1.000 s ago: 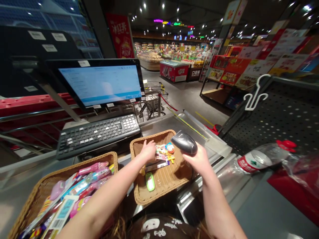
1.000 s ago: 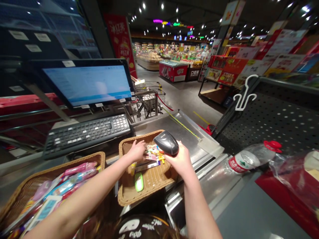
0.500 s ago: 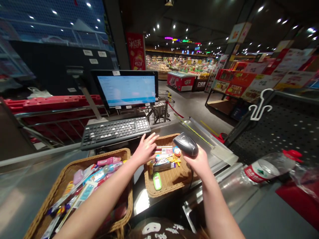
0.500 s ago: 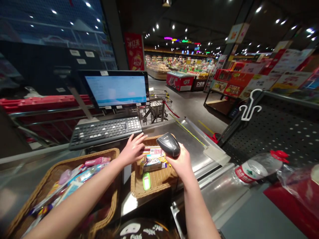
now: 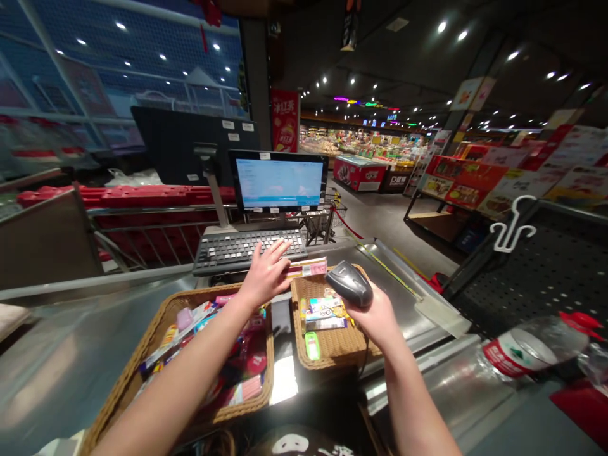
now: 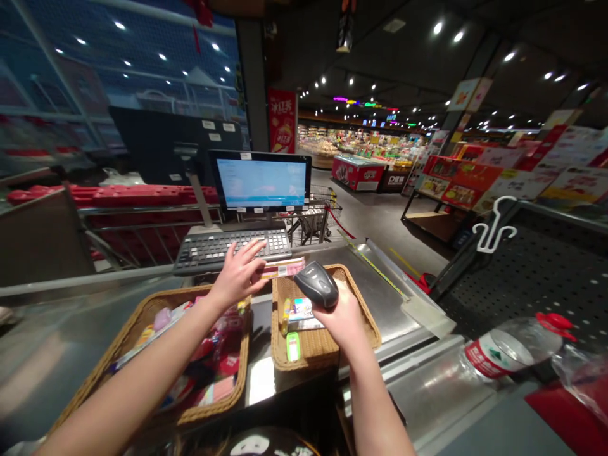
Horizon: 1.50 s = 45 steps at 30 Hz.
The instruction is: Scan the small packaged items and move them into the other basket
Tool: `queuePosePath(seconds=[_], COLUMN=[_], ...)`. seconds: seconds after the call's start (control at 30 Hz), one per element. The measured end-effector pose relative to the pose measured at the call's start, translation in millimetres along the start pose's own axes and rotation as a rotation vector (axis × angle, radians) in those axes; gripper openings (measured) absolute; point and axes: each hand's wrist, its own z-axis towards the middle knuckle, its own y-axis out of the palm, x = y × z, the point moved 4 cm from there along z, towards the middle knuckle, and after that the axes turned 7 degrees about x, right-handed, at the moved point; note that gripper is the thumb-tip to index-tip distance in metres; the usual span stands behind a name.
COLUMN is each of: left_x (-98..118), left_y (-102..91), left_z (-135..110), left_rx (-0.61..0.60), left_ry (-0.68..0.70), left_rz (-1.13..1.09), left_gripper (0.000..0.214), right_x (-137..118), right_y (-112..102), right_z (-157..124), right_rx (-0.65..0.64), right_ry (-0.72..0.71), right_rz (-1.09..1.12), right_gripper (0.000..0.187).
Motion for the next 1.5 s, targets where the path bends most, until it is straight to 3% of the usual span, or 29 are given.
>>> queuePosePath(seconds=[0.23, 0.47, 0.7, 1.0, 1.17, 1.5], left_x=[-19, -36, -53, -66, -70, -89], left_y=[-48.2, -75.2, -86.9, -100.9, -108.9, -112.3], left_z=[-15, -40, -61, -80, -88, -123], left_rx=[0.103, 0.120, 0.125, 0.126, 0.122, 0.084], left_ry=[-0.059, -0.107, -0.154, -0.196, -0.205, -0.256], left_rz=[0.089, 0.143, 0.158, 0.136, 0.157, 0.175], left_gripper=[0.017, 0.020, 0.017, 0.017, 0.015, 0.014], right_x=[-33, -60, -75, -98, -104, -120], right_y=[27, 51, 63, 71, 77, 88], right_z=[-6, -14, -20, -28, -33, -41], right_rx=[-0.091, -0.155, -0.192, -0.209, -0.228, -0.250], right_ry=[-0.105, -0.172, -0.188, -0.251, -0.262, -0.254], right_rz=[-0.051, -0.035, -0.061, -0.060, -0.045, -0.021], right_gripper=[0.024, 0.029, 0.033, 0.016, 0.016, 0.016])
